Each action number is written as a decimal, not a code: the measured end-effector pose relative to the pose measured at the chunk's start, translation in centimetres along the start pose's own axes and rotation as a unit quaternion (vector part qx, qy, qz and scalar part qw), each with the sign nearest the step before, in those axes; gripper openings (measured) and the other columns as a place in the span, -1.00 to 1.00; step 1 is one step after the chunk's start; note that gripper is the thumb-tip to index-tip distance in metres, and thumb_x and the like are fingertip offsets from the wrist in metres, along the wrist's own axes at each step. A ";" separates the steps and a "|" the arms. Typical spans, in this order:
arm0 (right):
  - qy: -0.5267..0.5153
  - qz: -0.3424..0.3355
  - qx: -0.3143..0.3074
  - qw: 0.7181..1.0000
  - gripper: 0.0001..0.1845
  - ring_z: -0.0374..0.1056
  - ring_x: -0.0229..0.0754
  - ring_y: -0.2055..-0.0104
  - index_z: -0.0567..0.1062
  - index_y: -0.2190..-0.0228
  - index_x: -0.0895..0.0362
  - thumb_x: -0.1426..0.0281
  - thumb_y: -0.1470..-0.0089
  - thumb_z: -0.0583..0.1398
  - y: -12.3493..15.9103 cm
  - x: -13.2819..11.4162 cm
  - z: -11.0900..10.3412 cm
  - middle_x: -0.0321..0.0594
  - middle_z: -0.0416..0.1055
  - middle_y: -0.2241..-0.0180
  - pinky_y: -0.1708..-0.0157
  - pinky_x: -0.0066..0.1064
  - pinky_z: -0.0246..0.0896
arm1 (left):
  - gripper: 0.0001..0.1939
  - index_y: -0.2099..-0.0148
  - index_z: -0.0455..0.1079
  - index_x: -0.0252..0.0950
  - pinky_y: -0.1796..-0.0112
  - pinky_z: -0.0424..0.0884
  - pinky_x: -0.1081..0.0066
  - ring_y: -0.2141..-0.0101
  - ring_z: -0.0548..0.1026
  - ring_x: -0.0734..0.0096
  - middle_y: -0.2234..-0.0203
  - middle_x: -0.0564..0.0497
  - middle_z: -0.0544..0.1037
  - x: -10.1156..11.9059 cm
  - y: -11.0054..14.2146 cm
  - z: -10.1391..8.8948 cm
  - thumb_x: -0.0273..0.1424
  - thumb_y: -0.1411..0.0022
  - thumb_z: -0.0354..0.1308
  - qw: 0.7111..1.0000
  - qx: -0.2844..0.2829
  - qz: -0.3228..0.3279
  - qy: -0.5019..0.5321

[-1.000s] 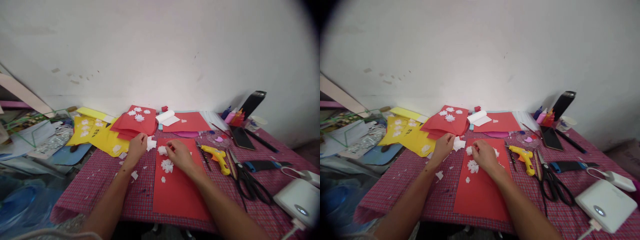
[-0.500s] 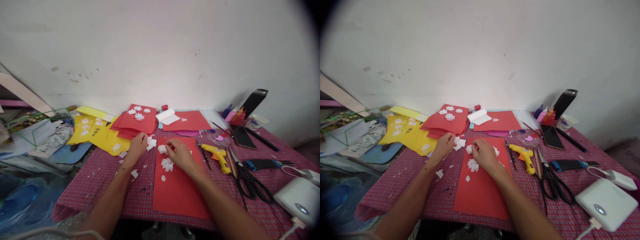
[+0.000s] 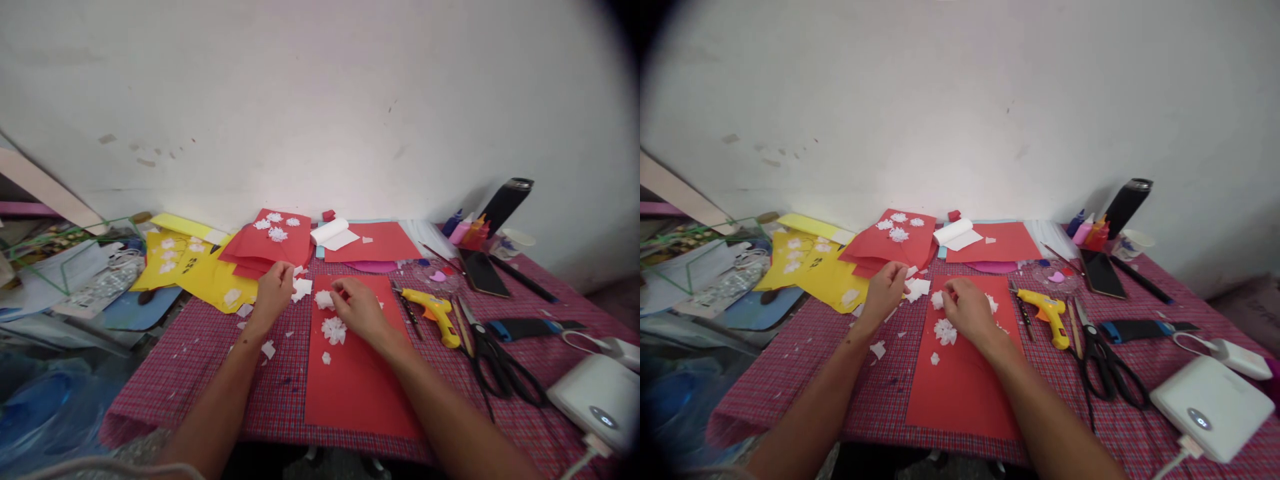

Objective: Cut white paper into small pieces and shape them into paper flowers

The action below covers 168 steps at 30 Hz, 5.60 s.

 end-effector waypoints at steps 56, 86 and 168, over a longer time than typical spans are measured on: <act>-0.357 0.156 -0.029 0.920 -0.73 0.22 -0.30 0.57 0.45 0.53 0.15 0.23 -0.09 0.19 -0.1 1.9 1.1 -0.30 0.39 0.61 0.52 -0.45 0.09 | -0.84 0.41 0.44 -0.36 0.37 0.37 0.43 0.49 0.46 0.47 0.53 -0.01 0.53 1.6 2.8 6.6 -0.36 -0.13 0.23 0.885 -0.262 -0.075 0.377; -0.102 -0.038 0.001 0.994 -0.88 0.32 -0.23 0.39 0.45 0.46 0.13 0.54 -0.07 0.15 0.3 -1.8 -0.2 -0.28 0.42 0.46 0.36 -0.43 0.14 | -0.79 0.41 0.46 -0.38 0.39 0.35 0.44 0.50 0.42 0.48 0.54 -0.01 0.51 1.5 2.7 6.7 -0.33 -0.17 0.20 0.896 -0.260 -0.055 0.355; -0.081 -0.060 -0.008 0.995 -0.86 0.36 -0.22 0.40 0.49 0.46 0.11 0.51 -0.09 0.16 0.2 -2.0 -0.4 -0.29 0.46 0.47 0.35 -0.43 0.16 | -0.77 0.42 0.44 -0.36 0.40 0.33 0.47 0.51 0.40 0.50 0.55 0.01 0.48 1.7 2.6 6.6 -0.29 -0.16 0.19 0.909 -0.253 -0.054 0.326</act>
Point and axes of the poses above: each hand's wrist, its own y-axis away from the middle knuckle, its own z-axis out of the palm, x = y × z, the point moved 8 cm from there along -y, towards the middle knuckle
